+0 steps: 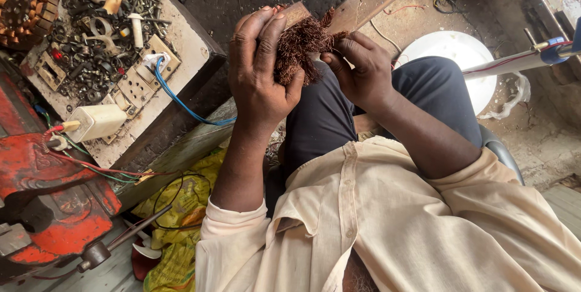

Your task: The person sits on the floor and separates a tangled bundle of copper wire by hand. They use a screwdriver to help untangle and pull apart the strands, continuing to sort the wires throughout the clip.

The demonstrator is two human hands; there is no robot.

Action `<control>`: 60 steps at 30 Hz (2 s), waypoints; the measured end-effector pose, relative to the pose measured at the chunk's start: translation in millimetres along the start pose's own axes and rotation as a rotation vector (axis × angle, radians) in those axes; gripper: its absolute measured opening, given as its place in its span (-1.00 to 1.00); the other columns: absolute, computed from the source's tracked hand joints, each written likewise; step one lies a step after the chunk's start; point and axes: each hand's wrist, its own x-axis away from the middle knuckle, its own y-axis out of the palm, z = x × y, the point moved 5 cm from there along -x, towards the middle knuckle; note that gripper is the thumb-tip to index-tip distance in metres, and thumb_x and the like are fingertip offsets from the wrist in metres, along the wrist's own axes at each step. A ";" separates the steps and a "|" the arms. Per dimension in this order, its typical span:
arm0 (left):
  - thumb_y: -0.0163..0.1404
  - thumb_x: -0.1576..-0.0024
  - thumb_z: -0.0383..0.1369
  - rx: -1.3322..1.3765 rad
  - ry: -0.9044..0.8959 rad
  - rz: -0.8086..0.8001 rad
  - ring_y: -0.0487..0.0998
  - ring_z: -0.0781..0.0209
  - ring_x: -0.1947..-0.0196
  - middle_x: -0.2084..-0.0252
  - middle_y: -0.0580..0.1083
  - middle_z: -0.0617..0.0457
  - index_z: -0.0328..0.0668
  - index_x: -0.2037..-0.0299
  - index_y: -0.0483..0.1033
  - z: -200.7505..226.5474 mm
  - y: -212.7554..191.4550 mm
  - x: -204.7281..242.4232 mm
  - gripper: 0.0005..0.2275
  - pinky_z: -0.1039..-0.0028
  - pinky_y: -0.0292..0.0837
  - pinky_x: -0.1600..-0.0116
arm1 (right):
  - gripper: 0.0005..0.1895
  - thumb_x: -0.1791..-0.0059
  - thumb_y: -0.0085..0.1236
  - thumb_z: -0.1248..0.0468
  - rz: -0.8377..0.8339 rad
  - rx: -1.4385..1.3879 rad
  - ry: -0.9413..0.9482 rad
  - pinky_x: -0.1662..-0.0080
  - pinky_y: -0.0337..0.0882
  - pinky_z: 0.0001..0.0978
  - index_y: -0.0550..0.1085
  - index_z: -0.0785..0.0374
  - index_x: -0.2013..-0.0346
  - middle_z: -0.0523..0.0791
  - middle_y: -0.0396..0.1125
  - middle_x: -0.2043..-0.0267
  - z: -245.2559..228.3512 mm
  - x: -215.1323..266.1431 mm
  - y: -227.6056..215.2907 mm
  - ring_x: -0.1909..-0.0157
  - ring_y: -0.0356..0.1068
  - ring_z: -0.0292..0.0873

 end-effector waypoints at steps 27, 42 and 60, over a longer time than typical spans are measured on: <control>0.03 -0.34 -0.07 -0.017 0.031 0.032 0.34 -0.04 -0.39 -0.40 0.27 -0.05 -0.15 -0.43 0.29 -5.8 5.7 1.2 -0.47 0.16 0.35 -0.44 | -0.66 -0.20 -0.03 0.14 -0.300 -1.514 0.896 0.43 0.09 -0.39 0.33 0.21 0.42 -0.20 0.09 0.55 50.5 31.8 56.7 0.55 0.00 -0.27; -0.40 -0.38 0.15 0.168 -0.062 0.169 0.42 0.01 -0.36 -0.40 0.30 -0.11 -0.06 -0.43 0.27 -39.2 16.2 12.1 -0.40 0.24 0.44 -0.46 | -0.72 -0.22 0.08 0.13 -0.044 -0.285 0.319 0.22 0.38 -0.40 0.46 0.34 0.12 -0.07 0.36 0.30 -1.2 39.6 -16.5 0.31 0.40 -0.21; -0.42 -0.43 0.18 0.124 -0.044 0.113 0.37 0.05 -0.41 -0.41 0.30 -0.01 -0.06 -0.46 0.27 -29.6 9.7 1.8 -0.39 0.24 0.34 -0.49 | -0.56 0.06 0.26 0.26 -0.442 0.438 -0.481 -0.02 0.39 -0.17 0.43 0.30 -0.08 0.03 0.32 -0.36 -54.0 -24.3 -10.7 0.01 0.38 -0.01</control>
